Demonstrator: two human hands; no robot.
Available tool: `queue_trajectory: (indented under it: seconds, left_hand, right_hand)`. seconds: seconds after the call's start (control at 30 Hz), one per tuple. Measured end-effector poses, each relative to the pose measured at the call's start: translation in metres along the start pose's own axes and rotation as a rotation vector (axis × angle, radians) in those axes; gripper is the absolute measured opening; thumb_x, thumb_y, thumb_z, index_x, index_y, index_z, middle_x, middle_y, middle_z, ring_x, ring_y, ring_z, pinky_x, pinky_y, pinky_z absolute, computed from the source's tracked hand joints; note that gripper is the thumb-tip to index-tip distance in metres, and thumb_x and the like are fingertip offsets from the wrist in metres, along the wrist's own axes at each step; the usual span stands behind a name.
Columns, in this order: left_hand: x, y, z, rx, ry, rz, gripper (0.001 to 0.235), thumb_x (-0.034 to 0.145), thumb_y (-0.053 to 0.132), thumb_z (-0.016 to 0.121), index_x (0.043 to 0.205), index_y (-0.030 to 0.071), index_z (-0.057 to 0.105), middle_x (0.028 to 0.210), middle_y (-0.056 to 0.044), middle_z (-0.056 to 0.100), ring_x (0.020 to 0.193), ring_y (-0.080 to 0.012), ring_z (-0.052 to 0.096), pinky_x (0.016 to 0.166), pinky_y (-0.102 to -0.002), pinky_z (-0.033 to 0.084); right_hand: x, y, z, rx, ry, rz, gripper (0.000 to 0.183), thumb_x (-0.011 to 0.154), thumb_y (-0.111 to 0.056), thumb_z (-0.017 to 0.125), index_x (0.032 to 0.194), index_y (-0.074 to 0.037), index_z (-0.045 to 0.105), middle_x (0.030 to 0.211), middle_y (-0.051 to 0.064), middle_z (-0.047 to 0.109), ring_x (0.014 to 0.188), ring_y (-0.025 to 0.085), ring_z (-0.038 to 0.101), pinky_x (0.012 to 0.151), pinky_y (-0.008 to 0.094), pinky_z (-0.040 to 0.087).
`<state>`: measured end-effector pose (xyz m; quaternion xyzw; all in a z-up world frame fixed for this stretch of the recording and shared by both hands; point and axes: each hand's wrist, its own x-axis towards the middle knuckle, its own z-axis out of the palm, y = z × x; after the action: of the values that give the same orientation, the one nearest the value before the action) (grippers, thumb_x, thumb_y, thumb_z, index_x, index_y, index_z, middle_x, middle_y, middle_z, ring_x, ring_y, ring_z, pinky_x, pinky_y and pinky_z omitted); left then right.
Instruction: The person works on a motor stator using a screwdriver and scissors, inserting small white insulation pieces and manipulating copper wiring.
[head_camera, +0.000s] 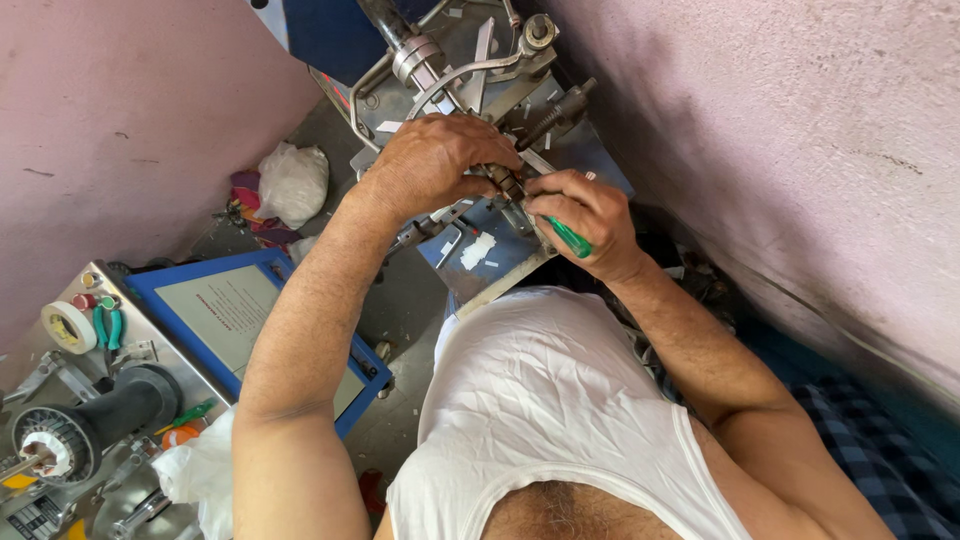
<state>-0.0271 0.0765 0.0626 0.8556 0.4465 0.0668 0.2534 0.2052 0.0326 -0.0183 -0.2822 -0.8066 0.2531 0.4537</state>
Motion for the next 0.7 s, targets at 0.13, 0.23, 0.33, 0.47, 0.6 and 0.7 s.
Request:
queue_trajectory:
  seconds: [0.13,0.23,0.33,0.47,0.6,0.7]
  left_hand:
    - [0.0,-0.002,0.002,0.003,0.028,0.034,0.04,0.07,0.023,0.09,0.108,0.021,0.079,0.112,0.002,0.077,0.112,-0.0216,0.069,0.095,-0.042,0.055]
    - [-0.002,-0.003,0.004,0.021,0.041,0.04,0.039,0.071,0.022,0.09,0.108,0.02,0.079,0.11,0.002,0.077,0.113,-0.0218,0.069,0.097,-0.043,0.054]
    - [-0.003,-0.004,0.005,-0.004,-0.007,-0.01,0.04,0.071,0.02,0.089,0.11,0.02,0.078,0.111,0.001,0.077,0.11,-0.0226,0.069,0.094,-0.043,0.055]
    - [-0.006,-0.006,0.006,-0.008,0.034,0.037,0.039,0.073,0.022,0.089,0.11,0.02,0.078,0.112,0.001,0.077,0.112,-0.0223,0.069,0.095,-0.044,0.054]
    - [-0.005,-0.008,0.007,0.007,0.012,0.02,0.039,0.073,0.025,0.088,0.111,0.021,0.077,0.112,0.002,0.076,0.112,-0.0221,0.069,0.095,-0.044,0.053]
    - [-0.005,-0.01,0.01,0.013,0.02,0.031,0.04,0.072,0.028,0.088,0.111,0.022,0.077,0.113,0.002,0.076,0.112,-0.0218,0.068,0.096,-0.045,0.052]
  right_hand:
    - [0.009,-0.003,-0.005,-0.014,-0.034,0.004,0.022,0.083,0.002,0.086,0.098,-0.006,0.071,0.104,0.008,0.072,0.086,0.019,0.075,0.071,0.03,0.062]
    - [0.016,-0.004,-0.006,-0.026,-0.041,-0.004,0.022,0.083,0.002,0.086,0.098,-0.005,0.071,0.103,0.008,0.072,0.086,0.02,0.075,0.072,0.03,0.062]
    - [0.018,-0.007,-0.004,-0.054,-0.025,-0.022,0.023,0.082,0.003,0.086,0.098,-0.005,0.071,0.104,0.009,0.073,0.087,0.022,0.075,0.072,0.032,0.061]
    - [0.01,-0.02,-0.007,-0.024,0.073,0.009,0.023,0.087,0.006,0.084,0.099,-0.004,0.067,0.108,0.009,0.074,0.094,0.022,0.076,0.078,0.032,0.063]
    - [0.0,-0.037,-0.004,-0.029,0.065,-0.017,0.024,0.082,0.006,0.084,0.097,-0.004,0.068,0.105,0.009,0.073,0.089,0.022,0.075,0.073,0.031,0.061]
    - [-0.001,-0.04,0.006,-0.114,0.024,-0.015,0.023,0.083,0.004,0.086,0.097,-0.004,0.069,0.103,0.008,0.073,0.085,0.02,0.074,0.07,0.031,0.06]
